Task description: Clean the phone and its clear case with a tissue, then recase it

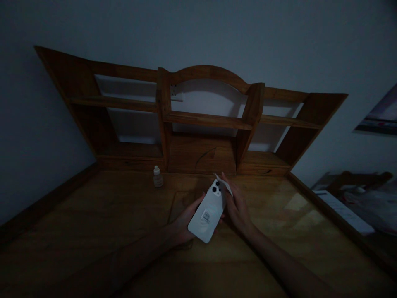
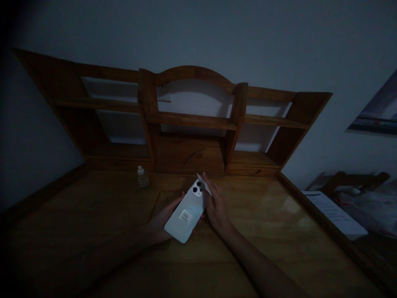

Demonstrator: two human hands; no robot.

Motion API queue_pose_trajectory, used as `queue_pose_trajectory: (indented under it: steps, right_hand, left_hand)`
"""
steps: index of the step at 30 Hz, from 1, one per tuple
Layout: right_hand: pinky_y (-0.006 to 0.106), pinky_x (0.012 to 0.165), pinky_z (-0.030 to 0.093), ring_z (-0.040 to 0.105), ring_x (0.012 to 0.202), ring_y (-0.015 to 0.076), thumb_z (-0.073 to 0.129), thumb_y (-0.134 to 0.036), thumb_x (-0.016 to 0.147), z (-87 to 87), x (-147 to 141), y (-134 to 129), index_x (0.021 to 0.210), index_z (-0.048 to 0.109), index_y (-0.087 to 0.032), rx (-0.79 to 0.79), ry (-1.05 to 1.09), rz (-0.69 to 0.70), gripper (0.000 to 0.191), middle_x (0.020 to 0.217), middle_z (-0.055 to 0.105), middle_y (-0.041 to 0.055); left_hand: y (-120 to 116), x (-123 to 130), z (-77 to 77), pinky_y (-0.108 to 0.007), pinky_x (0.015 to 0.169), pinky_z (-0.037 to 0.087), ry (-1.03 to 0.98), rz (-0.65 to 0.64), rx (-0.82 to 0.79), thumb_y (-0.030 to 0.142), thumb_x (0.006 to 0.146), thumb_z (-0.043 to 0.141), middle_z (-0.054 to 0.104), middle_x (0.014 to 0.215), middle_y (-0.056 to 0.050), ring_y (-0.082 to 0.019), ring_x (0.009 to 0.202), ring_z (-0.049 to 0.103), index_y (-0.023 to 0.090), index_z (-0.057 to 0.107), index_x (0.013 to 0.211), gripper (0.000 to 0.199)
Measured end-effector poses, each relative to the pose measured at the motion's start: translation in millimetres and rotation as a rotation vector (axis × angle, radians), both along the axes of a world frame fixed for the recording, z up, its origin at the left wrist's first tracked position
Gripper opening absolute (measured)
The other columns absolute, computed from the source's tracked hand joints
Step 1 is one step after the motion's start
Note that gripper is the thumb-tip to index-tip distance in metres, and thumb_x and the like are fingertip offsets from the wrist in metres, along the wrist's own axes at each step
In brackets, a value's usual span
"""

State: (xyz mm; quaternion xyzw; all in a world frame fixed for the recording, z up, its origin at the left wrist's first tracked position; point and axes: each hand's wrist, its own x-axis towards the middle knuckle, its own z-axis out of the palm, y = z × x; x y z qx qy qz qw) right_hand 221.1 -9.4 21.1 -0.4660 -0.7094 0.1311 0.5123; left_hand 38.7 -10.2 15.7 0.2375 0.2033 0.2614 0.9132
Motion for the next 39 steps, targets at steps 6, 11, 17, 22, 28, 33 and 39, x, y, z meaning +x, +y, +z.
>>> queue_pose_trajectory:
  steps: [6,11,17,22,28,33,39]
  right_hand:
    - [0.045,0.101,0.042,0.05,0.123,0.0239,0.034,-0.035,0.101,-0.8,-5.5,-1.1,0.145,0.034,-0.028,-0.048,0.069,0.027,0.045,0.139,0.05,0.0076]
    - [0.036,0.087,0.052,0.062,0.103,0.0224,0.037,-0.033,0.1,-1.5,-3.1,-3.5,0.131,0.052,-0.025,-0.054,0.16,0.053,0.035,0.118,0.065,0.0064]
    - [0.042,0.102,0.043,0.054,0.118,0.0233,0.036,-0.03,0.101,-0.5,1.0,-0.8,0.132,0.051,-0.028,-0.038,0.028,0.105,0.035,0.127,0.059,0.0054]
    - [0.05,0.116,0.021,0.025,0.141,0.0233,0.034,-0.029,0.101,6.9,-5.9,-4.4,0.145,0.033,-0.029,0.002,-0.195,0.115,0.045,0.152,0.031,0.0038]
    - [0.055,0.117,0.015,0.017,0.144,0.0249,0.034,-0.025,0.1,12.6,-11.7,-10.7,0.145,0.033,-0.028,0.057,-0.414,0.124,0.046,0.155,0.023,0.0021]
    - [0.056,0.116,0.016,0.015,0.144,0.0265,0.036,-0.024,0.098,16.5,-8.8,-12.9,0.145,0.035,-0.025,0.093,-0.522,0.094,0.046,0.156,0.022,0.0038]
    - [0.057,0.115,0.018,0.016,0.143,0.0268,0.038,-0.023,0.097,17.6,-11.9,-15.8,0.141,0.04,-0.02,0.134,-0.593,0.07,0.044,0.153,0.028,0.0077]
  left_hand:
    - [-0.8,-0.2,2.1,-0.033,0.066,0.052,0.036,0.031,0.008,0.057,0.089,0.043,0.07,0.096,-0.016,-0.025,0.08,0.067,0.01,0.059,0.119,0.059]
    - [-1.9,0.6,1.7,-0.035,0.065,0.052,0.059,0.015,0.032,0.057,0.089,0.041,0.069,0.095,-0.016,-0.027,0.083,0.067,0.01,0.059,0.118,0.058]
    - [-1.9,0.8,-3.7,-0.036,0.067,0.052,0.027,0.026,0.057,0.059,0.088,0.043,0.069,0.095,-0.016,-0.027,0.083,0.067,0.01,0.06,0.115,0.059]
    - [-1.6,1.1,1.0,-0.037,0.068,0.052,0.02,0.098,-0.038,0.061,0.087,0.044,0.07,0.087,-0.012,-0.026,0.076,0.067,0.014,0.061,0.114,0.057]
    - [-6.3,1.4,13.4,-0.037,0.07,0.052,0.053,0.128,-0.097,0.067,0.087,0.036,0.069,0.085,-0.013,-0.027,0.08,0.067,0.011,0.063,0.108,0.066]
    - [-6.4,0.6,7.4,-0.036,0.071,0.052,-0.006,0.107,-0.037,0.069,0.085,0.039,0.069,0.087,-0.013,-0.027,0.083,0.066,0.01,0.063,0.11,0.069]
    - [-4.3,3.1,5.8,-0.035,0.073,0.052,-0.039,0.123,-0.092,0.07,0.083,0.041,0.068,0.084,-0.01,-0.024,0.079,0.067,0.013,0.063,0.108,0.066]
